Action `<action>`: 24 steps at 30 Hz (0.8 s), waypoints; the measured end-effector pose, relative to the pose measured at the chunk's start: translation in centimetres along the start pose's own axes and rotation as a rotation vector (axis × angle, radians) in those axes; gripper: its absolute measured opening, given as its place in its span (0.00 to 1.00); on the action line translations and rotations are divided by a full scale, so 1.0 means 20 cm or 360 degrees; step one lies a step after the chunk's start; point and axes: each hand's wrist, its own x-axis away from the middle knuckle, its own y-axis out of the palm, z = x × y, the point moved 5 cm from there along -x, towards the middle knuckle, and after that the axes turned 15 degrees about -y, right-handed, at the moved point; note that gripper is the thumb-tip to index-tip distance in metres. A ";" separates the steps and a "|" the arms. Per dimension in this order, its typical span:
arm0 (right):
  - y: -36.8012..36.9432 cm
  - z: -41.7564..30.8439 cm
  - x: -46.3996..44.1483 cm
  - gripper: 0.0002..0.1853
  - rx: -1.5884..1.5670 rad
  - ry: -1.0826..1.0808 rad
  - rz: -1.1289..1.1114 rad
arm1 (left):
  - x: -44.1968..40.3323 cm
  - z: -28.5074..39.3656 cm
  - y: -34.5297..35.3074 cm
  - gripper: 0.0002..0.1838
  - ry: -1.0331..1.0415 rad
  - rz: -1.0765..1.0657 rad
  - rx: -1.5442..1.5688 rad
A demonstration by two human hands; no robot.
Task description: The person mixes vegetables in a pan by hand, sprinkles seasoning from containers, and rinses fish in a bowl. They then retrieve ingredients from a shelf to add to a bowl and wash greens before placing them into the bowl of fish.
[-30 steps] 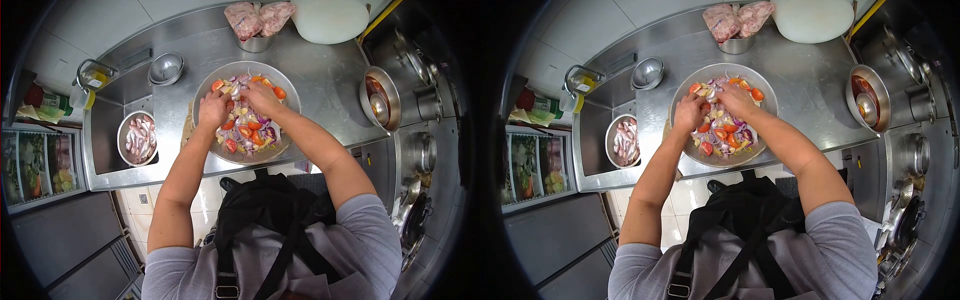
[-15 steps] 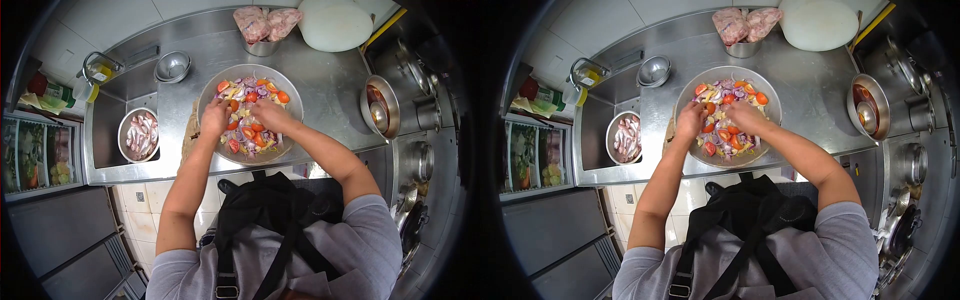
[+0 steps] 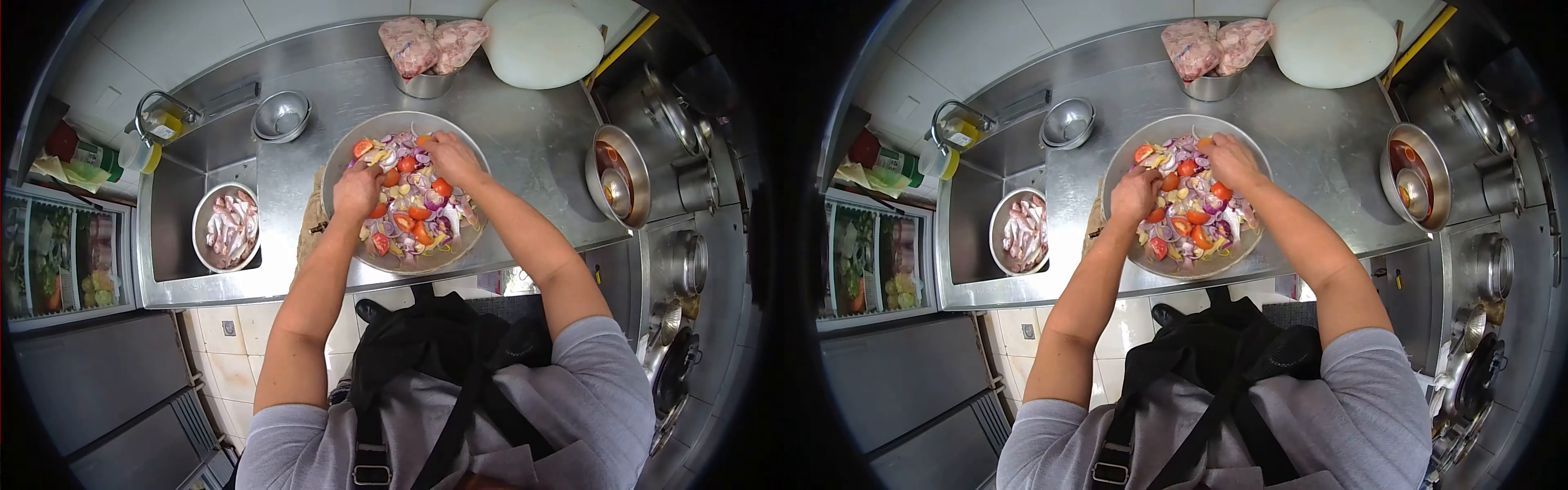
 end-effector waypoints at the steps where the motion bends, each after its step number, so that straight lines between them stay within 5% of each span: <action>1: 0.01 0.01 0.02 0.17 0.0066 -0.0040 -0.0119 | 0.01 -0.01 -0.01 0.12 0.0007 -0.0003 -0.0004; 6: -0.04 -0.07 -0.01 0.17 -0.0039 -0.0007 -0.0106 | 0.06 -0.11 -0.03 0.11 -0.0018 -0.0129 0.0061; 10: 0.01 -0.29 -0.03 0.16 -0.0135 -0.0327 -0.0158 | 0.10 -0.10 -0.08 0.10 0.0027 -0.0121 0.0059; 13: 0.07 -0.34 -0.02 0.14 -0.0049 -0.0424 -0.0263 | 0.17 -0.07 -0.22 0.09 0.0052 0.0125 0.0377; 17: -0.11 -0.44 0.02 0.13 -0.0188 -0.0417 -0.0155 | 0.30 -0.08 -0.13 0.10 0.0049 -0.0152 0.0212; 19: -0.08 -0.54 0.12 0.12 -0.0182 -0.0626 -0.0629 | 0.35 -0.06 -0.09 0.14 0.0152 -0.0120 0.0159; 24: 0.05 -0.61 0.28 0.11 -0.0029 -0.0871 -0.0413 | 0.53 -0.02 -0.03 0.16 -0.0085 -0.0258 0.0051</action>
